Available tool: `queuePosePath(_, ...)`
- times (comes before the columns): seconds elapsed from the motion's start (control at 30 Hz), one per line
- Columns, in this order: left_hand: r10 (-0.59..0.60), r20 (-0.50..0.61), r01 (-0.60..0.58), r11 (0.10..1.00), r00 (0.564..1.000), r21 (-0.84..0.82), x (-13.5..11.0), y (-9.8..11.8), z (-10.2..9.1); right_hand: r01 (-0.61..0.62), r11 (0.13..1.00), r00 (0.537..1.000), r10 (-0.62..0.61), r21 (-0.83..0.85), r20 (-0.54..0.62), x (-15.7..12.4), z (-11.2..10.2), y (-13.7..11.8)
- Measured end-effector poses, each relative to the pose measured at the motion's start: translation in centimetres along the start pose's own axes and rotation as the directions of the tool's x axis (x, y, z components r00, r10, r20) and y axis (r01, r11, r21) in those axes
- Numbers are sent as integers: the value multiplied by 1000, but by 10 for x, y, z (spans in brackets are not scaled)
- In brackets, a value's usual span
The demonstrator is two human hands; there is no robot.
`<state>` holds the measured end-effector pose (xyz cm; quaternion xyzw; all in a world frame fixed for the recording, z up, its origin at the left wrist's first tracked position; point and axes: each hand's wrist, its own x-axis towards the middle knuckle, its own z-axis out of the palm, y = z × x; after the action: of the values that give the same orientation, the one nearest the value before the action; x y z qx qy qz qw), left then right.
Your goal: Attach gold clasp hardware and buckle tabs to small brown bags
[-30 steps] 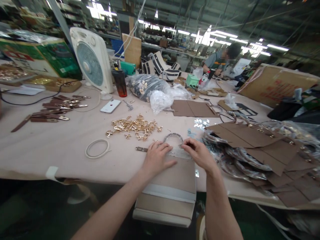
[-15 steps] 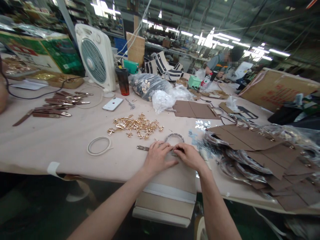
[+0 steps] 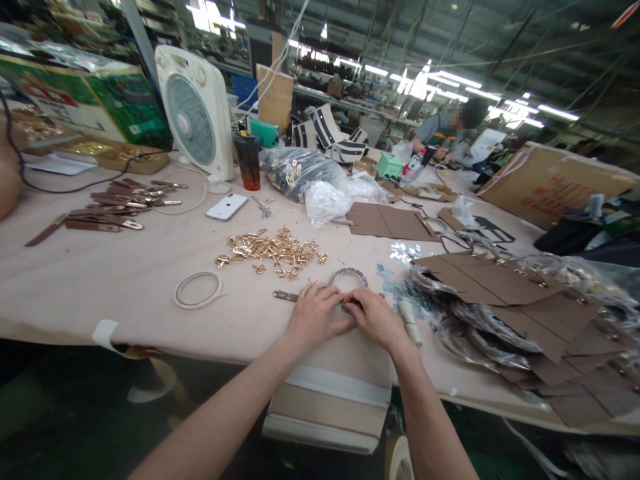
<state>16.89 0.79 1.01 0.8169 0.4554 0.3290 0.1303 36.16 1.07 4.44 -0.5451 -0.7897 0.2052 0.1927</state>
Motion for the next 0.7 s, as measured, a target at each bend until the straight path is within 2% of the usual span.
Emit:
queuePosePath(0.17, -6, -4, 6, 1000, 1000, 11, -1, -3, 5, 54, 998, 997, -52, 41, -48, -13, 1, -4)
queuePosePath(0.43, -15, -11, 16, 1000, 1000, 27, -2, -6, 8, 117, 991, 991, -121, -64, -62, -25, 10, -5)
queuePosePath(0.6, -11, -17, 11, 1000, 1000, 6, -3, -7, 8, 69, 996, 985, -58, 64, -163, -22, 13, -4)
queuePosePath(0.7, -18, -34, 18, 1000, 999, -2, -3, -6, 9, 30, 996, 982, -14, 85, -188, -18, 14, -3)
